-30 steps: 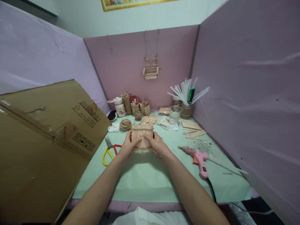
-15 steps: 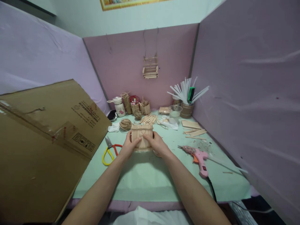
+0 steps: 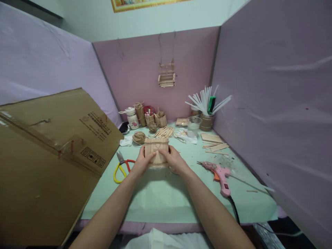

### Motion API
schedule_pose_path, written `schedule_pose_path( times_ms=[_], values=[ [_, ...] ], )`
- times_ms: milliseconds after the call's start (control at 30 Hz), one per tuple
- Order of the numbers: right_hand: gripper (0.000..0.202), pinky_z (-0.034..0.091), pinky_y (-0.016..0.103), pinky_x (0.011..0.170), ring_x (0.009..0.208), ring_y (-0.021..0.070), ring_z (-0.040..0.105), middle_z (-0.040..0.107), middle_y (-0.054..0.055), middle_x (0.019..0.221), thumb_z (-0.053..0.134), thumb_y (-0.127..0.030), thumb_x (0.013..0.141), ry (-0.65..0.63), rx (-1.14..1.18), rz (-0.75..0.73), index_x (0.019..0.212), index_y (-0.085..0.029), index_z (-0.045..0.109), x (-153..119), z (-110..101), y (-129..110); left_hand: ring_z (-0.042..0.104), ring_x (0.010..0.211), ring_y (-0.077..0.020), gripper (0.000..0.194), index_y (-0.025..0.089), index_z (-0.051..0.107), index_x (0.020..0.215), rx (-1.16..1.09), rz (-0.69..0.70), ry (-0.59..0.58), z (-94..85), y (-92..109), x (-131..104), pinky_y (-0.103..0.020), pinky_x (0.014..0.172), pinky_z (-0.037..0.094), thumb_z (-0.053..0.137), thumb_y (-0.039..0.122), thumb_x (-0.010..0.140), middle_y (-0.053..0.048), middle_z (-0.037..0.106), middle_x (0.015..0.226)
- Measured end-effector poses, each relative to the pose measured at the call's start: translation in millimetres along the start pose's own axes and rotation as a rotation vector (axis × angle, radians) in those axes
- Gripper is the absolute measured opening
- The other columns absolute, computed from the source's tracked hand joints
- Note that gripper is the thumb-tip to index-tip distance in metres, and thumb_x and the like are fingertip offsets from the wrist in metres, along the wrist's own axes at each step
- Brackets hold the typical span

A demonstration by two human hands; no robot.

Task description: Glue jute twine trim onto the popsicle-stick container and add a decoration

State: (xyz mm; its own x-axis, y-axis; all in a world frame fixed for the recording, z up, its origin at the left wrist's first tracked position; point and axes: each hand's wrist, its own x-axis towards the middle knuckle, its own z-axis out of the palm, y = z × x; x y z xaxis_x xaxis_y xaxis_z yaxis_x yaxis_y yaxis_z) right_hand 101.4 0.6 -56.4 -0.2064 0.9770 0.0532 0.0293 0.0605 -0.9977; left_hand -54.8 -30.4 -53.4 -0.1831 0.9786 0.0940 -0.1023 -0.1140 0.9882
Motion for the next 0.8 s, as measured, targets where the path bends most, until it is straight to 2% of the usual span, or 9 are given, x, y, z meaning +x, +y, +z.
schedule_pose_path(
  times_ms=[200, 367, 533, 800],
  values=[
    [0.047, 0.051, 0.033, 0.081, 0.099, 0.0246, 0.065, 0.070, 0.009, 0.108, 0.061, -0.051, 0.077, -0.002, -0.028, -0.006, 0.109, -0.016, 0.061, 2.5, 1.2, 4.9, 0.059, 0.111, -0.0270, 0.077, 0.020, 0.043, 0.129, 0.011, 0.001, 0.013, 1.0, -4.4, 1.4, -0.041, 0.094, 0.048, 0.079, 0.038, 0.064, -0.015, 0.059, 0.125],
    [0.050, 0.050, 0.035, 0.083, 0.100, 0.0250, 0.065, 0.069, 0.012, 0.112, 0.060, -0.050, 0.078, 0.034, -0.058, -0.017, 0.112, -0.015, 0.059, 1.7, 3.7, 7.2, 0.060, 0.111, -0.0265, 0.075, 0.020, 0.041, 0.130, 0.014, 0.028, -0.001, 3.9, -2.6, -1.7, -0.040, 0.094, 0.048, 0.077, 0.039, 0.067, -0.015, 0.060, 0.124],
    [0.050, 0.049, 0.036, 0.084, 0.101, 0.0260, 0.064, 0.068, 0.013, 0.112, 0.061, -0.050, 0.077, 0.075, -0.101, -0.026, 0.112, -0.014, 0.059, -1.9, 5.9, 2.6, 0.060, 0.111, -0.0265, 0.073, 0.019, 0.042, 0.129, 0.009, 0.048, 0.013, 4.8, 0.6, -3.6, -0.040, 0.094, 0.048, 0.077, 0.040, 0.068, -0.014, 0.060, 0.124],
    [0.051, 0.050, 0.036, 0.083, 0.100, 0.0267, 0.064, 0.068, 0.014, 0.112, 0.060, -0.050, 0.077, 0.072, -0.114, -0.033, 0.112, -0.013, 0.058, -4.1, 7.4, -2.0, 0.060, 0.111, -0.0270, 0.071, 0.018, 0.044, 0.127, 0.046, 0.064, 0.049, 4.3, 1.7, -3.7, -0.040, 0.093, 0.048, 0.076, 0.040, 0.067, -0.014, 0.060, 0.124]
  ],
)
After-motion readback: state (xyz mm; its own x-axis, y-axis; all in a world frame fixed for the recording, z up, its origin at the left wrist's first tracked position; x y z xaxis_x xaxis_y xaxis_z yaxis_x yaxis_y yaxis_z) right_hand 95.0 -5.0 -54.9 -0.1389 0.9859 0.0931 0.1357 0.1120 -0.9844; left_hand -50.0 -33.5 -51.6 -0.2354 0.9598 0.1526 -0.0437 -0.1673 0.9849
